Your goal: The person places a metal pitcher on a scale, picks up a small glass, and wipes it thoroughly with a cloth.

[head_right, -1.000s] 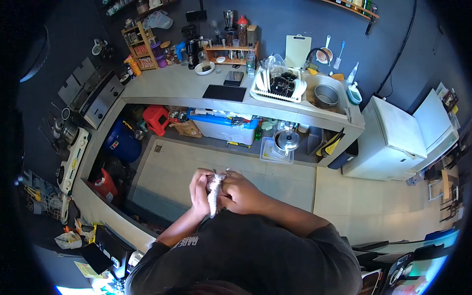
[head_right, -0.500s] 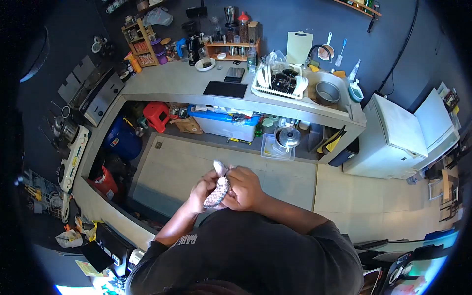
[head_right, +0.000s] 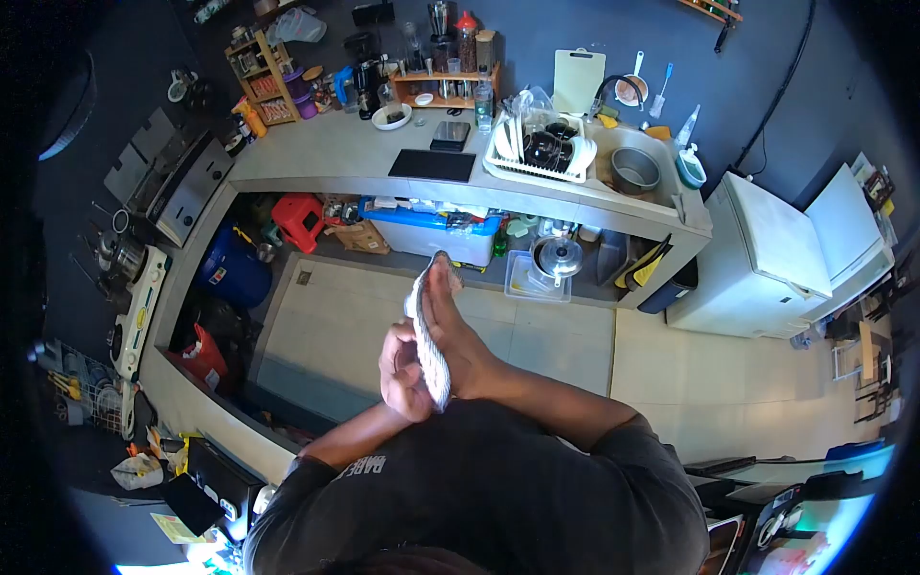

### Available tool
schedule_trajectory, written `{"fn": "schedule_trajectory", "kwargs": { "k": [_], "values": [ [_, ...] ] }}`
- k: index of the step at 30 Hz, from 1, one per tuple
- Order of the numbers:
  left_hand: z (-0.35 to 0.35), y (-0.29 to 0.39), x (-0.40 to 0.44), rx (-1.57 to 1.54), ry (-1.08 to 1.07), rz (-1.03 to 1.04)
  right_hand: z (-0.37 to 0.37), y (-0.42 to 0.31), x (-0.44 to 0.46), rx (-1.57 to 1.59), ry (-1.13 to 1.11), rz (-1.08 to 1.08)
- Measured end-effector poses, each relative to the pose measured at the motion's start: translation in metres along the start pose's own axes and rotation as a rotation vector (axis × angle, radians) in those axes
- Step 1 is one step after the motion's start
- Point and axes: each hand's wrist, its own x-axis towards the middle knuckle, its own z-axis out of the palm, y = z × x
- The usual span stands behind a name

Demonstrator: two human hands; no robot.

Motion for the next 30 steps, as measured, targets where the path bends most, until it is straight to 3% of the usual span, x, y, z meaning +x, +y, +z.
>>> {"fn": "schedule_trajectory", "kwargs": {
  "k": [2,3,5,7,9,10,13,14,16,18,19,20,23,25,28,30],
  "values": [
    [-0.013,-0.007,0.017,0.147,-0.01,0.112,0.003,0.009,-0.003,0.029,-0.041,0.031],
    [-0.023,-0.011,0.025,0.402,-0.019,0.168,0.006,0.006,-0.007,0.029,-0.045,0.029],
    [-0.029,-0.021,0.033,0.175,0.097,0.013,0.013,-0.003,-0.013,0.028,-0.054,0.026],
    [-0.013,-0.01,0.038,0.038,0.284,-0.365,0.002,-0.015,-0.007,-0.049,-0.153,0.1],
    [-0.024,-0.045,0.025,0.238,0.094,-0.071,-0.003,0.029,-0.004,-0.212,-0.068,0.229],
    [-0.022,-0.042,0.029,0.198,-0.018,-0.063,-0.005,0.041,0.001,-0.294,-0.029,0.296],
    [-0.028,-0.065,0.036,-0.214,0.039,-0.31,-0.017,0.047,0.008,-0.59,-0.027,0.348],
    [-0.033,-0.075,0.04,-0.22,0.064,-0.354,-0.015,0.058,0.002,-0.279,0.013,0.168],
    [-0.04,-0.096,0.043,-0.234,0.106,-0.449,-0.014,0.062,0.007,-0.001,0.074,0.207],
    [-0.015,-0.081,0.063,0.02,0.011,-0.273,-0.029,0.056,0.02,0.301,0.086,0.287],
    [-0.006,-0.076,0.07,0.149,-0.031,-0.179,-0.033,0.068,0.02,0.266,0.126,0.236],
    [-0.017,-0.086,0.078,-0.093,-0.135,-0.29,-0.035,0.082,0.022,0.232,0.164,0.183],
    [-0.008,-0.09,0.101,-0.392,0.075,-0.492,-0.042,0.087,0.027,0.03,0.231,0.089],
    [-0.027,-0.111,0.11,-0.185,0.002,-0.573,-0.043,0.078,0.03,0.079,0.264,0.083],
    [-0.037,-0.097,0.131,-0.274,-0.138,-0.705,-0.044,0.068,0.028,0.099,0.265,0.156],
    [-0.042,-0.084,0.143,-0.23,-0.221,-0.896,-0.045,0.078,0.024,0.084,0.264,0.209]
  ]
}}
